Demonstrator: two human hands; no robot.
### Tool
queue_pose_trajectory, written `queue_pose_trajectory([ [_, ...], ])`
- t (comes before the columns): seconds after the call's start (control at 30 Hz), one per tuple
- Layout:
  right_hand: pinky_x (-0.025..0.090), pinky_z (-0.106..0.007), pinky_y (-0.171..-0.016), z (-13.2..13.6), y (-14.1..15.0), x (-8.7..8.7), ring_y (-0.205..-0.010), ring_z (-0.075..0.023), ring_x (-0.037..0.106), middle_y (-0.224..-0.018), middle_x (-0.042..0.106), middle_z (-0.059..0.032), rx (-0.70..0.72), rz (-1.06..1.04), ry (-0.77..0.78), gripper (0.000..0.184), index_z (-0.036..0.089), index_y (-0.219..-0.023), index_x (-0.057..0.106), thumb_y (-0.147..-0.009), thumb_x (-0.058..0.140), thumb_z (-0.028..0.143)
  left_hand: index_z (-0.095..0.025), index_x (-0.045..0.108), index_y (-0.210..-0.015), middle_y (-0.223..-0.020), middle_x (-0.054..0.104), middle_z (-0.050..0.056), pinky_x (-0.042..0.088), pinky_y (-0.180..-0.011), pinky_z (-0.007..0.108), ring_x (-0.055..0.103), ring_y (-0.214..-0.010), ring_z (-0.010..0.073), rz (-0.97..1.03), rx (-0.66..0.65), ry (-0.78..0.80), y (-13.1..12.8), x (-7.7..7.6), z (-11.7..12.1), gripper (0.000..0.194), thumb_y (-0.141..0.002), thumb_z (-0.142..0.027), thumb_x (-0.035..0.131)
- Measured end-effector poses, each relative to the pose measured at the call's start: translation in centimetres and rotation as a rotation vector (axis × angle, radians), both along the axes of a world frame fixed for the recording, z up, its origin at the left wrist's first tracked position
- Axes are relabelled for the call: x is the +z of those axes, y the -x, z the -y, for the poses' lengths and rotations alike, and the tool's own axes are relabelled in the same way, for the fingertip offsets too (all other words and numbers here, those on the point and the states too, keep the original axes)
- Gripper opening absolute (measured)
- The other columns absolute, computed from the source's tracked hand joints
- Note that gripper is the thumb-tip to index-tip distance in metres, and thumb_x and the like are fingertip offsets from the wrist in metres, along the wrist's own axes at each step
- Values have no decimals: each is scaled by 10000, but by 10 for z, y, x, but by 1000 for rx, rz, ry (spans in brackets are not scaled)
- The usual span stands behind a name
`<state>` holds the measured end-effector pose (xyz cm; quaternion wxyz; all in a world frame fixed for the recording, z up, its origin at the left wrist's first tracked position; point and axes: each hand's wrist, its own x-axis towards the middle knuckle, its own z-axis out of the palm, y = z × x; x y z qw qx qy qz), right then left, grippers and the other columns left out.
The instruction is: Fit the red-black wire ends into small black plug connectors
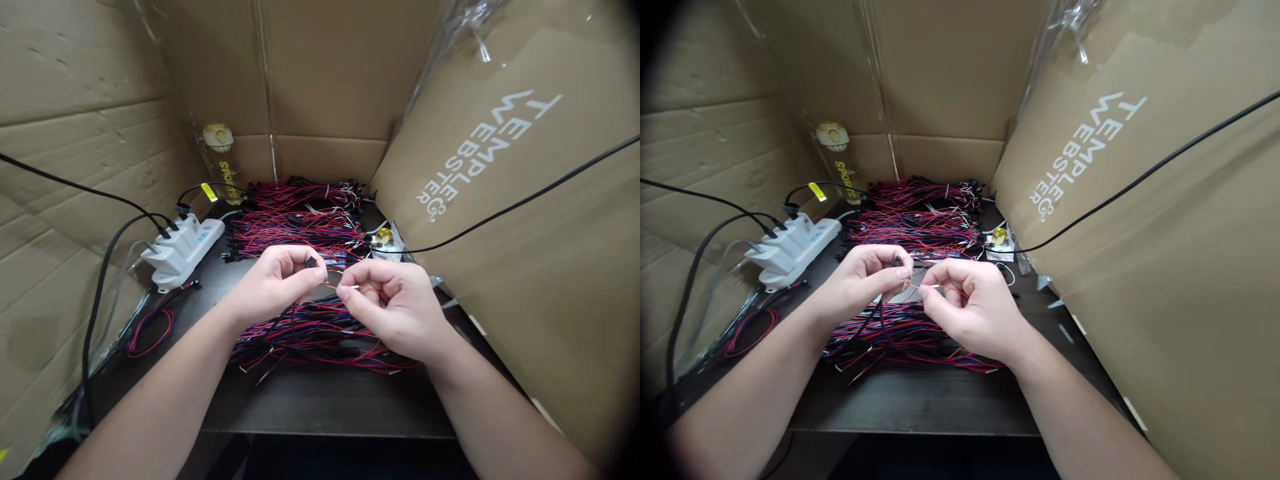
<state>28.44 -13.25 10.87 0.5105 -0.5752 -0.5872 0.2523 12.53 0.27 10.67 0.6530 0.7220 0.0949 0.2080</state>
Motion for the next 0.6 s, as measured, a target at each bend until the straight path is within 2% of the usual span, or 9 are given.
queue_pose_trajectory([
  [0.27,217,-185,-410,0,2,0,-438,-40,243,-484,337,104,61,-87,53,73,135,-819,665,-853,694,193,-133,627,-832,-618,454,-41,251,-486,203,339,-535,54,-54,-111,35,4,-2,-5,259,-921,-364,700],
  [0.43,196,-185,-415,-4,1,-2,-454,-39,230,-496,329,104,112,-163,81,59,129,-818,667,-831,705,172,-149,619,-848,-668,495,-15,295,-554,243,400,-596,84,27,-200,129,5,-9,-6,250,-916,-374,704],
  [0.6,203,-190,-425,-8,-1,-6,-459,-40,241,-506,338,98,119,-122,31,61,122,-810,685,-826,712,175,-148,633,-854,-656,521,-11,320,-588,264,426,-600,91,23,-300,221,4,-15,-9,270,-889,-397,734],
])
